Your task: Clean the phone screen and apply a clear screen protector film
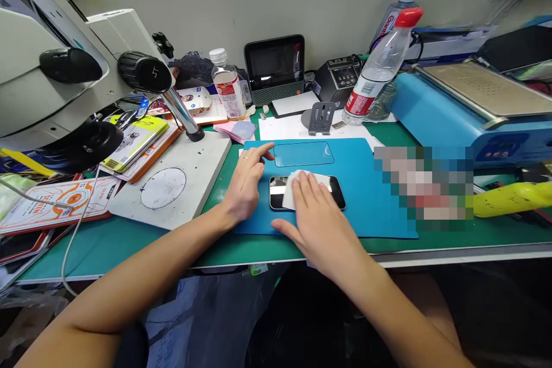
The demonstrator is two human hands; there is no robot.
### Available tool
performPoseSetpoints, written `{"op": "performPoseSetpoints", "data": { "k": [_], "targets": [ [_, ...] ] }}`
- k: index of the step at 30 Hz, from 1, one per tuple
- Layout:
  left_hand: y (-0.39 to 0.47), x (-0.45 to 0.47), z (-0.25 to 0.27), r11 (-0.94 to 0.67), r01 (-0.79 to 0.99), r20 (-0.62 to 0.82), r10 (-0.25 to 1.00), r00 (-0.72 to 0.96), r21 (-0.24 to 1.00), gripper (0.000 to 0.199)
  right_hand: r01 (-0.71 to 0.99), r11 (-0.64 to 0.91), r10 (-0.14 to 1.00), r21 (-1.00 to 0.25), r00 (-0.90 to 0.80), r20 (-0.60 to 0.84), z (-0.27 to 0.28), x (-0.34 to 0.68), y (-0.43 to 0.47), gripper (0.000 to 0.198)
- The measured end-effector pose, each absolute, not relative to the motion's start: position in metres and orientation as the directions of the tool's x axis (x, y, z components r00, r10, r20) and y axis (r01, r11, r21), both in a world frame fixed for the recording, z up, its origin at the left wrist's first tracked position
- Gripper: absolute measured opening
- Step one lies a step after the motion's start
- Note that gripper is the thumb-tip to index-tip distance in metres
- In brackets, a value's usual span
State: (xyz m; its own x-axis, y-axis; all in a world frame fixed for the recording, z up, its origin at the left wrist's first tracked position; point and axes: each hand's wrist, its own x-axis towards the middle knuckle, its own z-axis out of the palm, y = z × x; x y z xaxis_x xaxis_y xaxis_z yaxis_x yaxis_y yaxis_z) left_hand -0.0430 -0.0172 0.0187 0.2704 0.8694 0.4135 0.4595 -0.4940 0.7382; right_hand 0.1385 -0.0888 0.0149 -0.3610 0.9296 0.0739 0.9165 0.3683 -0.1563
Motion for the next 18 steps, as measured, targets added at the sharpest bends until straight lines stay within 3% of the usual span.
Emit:
{"op": "performPoseSetpoints", "data": {
  "k": [9,18],
  "targets": [
    [-0.015,-0.044,0.014,-0.483,0.472,0.373,0.874,0.311,0.738,0.053,0.888,0.403,0.915,-0.223,-0.393,0.089,0.015,0.1,-0.097,0.085],
    [-0.018,-0.042,0.015,-0.485,0.544,0.251,0.858,0.449,0.685,0.047,0.879,0.401,0.916,-0.258,-0.391,0.092,0.016,0.151,-0.13,0.083]
  ]
}}
